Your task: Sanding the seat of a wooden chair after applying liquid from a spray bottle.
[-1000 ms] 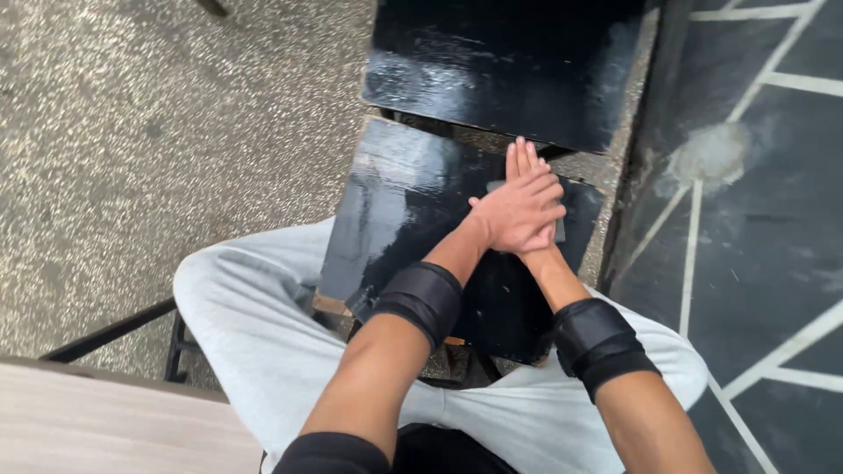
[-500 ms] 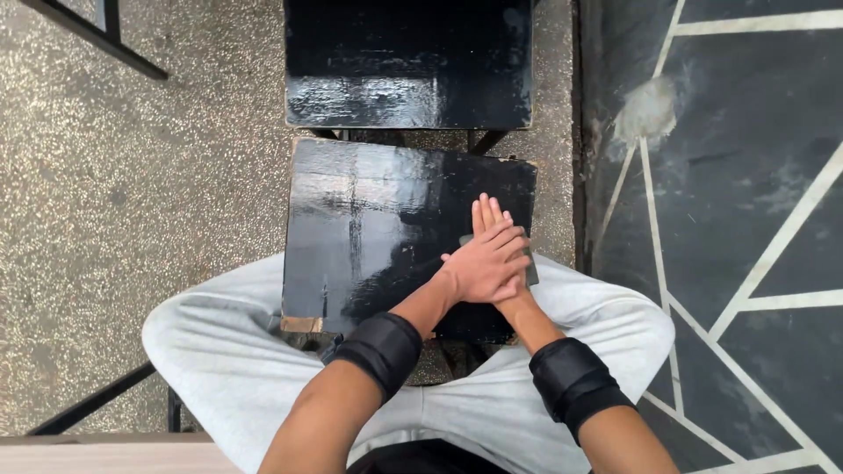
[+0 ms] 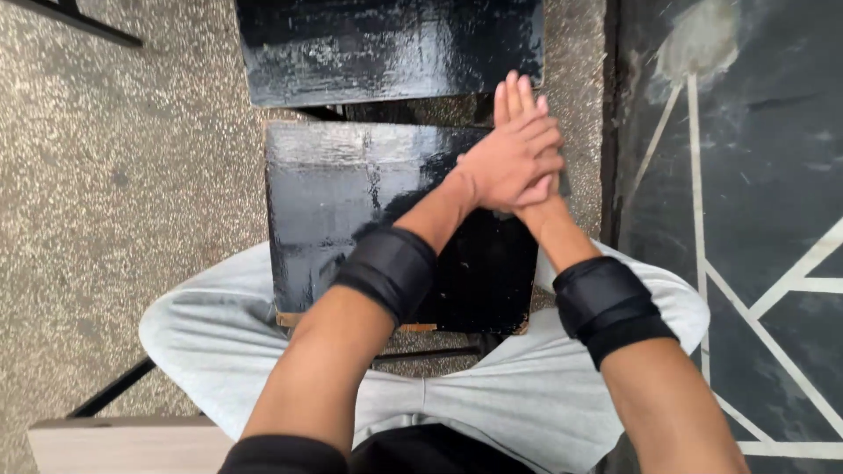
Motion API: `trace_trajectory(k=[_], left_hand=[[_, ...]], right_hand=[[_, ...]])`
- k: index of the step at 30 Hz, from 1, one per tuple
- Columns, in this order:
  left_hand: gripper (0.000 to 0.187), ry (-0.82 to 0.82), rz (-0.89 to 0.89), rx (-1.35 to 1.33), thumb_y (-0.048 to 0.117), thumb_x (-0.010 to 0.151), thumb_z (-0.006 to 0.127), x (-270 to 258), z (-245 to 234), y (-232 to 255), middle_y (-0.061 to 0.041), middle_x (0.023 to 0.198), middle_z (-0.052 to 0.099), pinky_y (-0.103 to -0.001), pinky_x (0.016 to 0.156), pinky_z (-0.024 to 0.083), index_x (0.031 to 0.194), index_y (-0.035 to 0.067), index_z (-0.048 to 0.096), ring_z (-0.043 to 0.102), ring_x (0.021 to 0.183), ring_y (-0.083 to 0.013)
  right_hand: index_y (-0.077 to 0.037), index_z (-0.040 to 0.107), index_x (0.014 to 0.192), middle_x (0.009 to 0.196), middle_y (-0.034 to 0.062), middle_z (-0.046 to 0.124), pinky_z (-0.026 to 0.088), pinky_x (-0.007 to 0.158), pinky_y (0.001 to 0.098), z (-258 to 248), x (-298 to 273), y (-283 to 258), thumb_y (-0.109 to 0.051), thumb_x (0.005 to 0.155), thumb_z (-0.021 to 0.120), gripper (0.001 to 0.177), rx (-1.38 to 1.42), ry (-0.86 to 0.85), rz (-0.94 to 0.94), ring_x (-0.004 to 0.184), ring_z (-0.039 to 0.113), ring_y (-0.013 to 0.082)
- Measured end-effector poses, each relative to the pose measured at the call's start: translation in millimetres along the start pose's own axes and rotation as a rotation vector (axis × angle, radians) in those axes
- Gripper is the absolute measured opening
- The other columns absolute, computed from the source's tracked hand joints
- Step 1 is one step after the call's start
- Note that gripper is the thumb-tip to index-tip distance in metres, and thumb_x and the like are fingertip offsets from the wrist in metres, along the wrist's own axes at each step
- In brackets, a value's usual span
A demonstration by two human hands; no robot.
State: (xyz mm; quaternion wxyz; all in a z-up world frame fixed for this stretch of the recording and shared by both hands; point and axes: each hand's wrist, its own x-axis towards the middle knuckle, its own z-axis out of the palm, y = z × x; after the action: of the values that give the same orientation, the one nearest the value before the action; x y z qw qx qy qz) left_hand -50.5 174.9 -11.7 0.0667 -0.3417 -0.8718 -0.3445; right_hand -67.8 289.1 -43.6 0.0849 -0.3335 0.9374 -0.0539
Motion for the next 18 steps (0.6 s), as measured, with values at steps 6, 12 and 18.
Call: trace_trajectory(k=[6, 12, 18], left_hand=[[0.032, 0.036, 0.020, 0.029, 0.036, 0.089, 0.063, 6, -5, -10, -0.017, 0.125, 0.062, -0.055, 0.124, 0.022, 0.105, 0.010, 0.072, 0.048, 0.133, -0.0381], [0.044, 0.114, -0.041, 0.111, 0.040, 0.083, 0.064, -13, 1, 13, -0.020, 0.128, 0.058, -0.055, 0.119, 0.024, 0.111, 0.007, 0.069, 0.045, 0.133, -0.0414], [0.048, 0.064, -0.166, 0.106, 0.042, 0.081, 0.064, -73, -9, 61, -0.022, 0.124, 0.057, -0.054, 0.118, 0.028, 0.111, 0.005, 0.066, 0.047, 0.130, -0.0414]], right_hand=[[0.012, 0.011, 0.167, 0.175, 0.0299, 0.007, 0.004, 0.132, 0.0547, -21, 13, 0, -0.081, 0.098, 0.050, 0.121, 0.004, -0.023, -0.038, 0.163, 0.005, 0.0425], [0.013, 0.008, 0.164, 0.173, 0.0300, 0.007, 0.004, 0.132, 0.0536, -30, 0, -18, -0.087, 0.085, 0.056, 0.135, 0.031, -0.022, -0.072, 0.162, 0.005, 0.0419], [0.013, 0.012, 0.164, 0.174, 0.0314, 0.010, 0.002, 0.132, 0.0531, 15, -45, -52, -0.081, 0.094, 0.054, 0.125, -0.061, 0.047, -0.273, 0.163, 0.007, 0.0436]])
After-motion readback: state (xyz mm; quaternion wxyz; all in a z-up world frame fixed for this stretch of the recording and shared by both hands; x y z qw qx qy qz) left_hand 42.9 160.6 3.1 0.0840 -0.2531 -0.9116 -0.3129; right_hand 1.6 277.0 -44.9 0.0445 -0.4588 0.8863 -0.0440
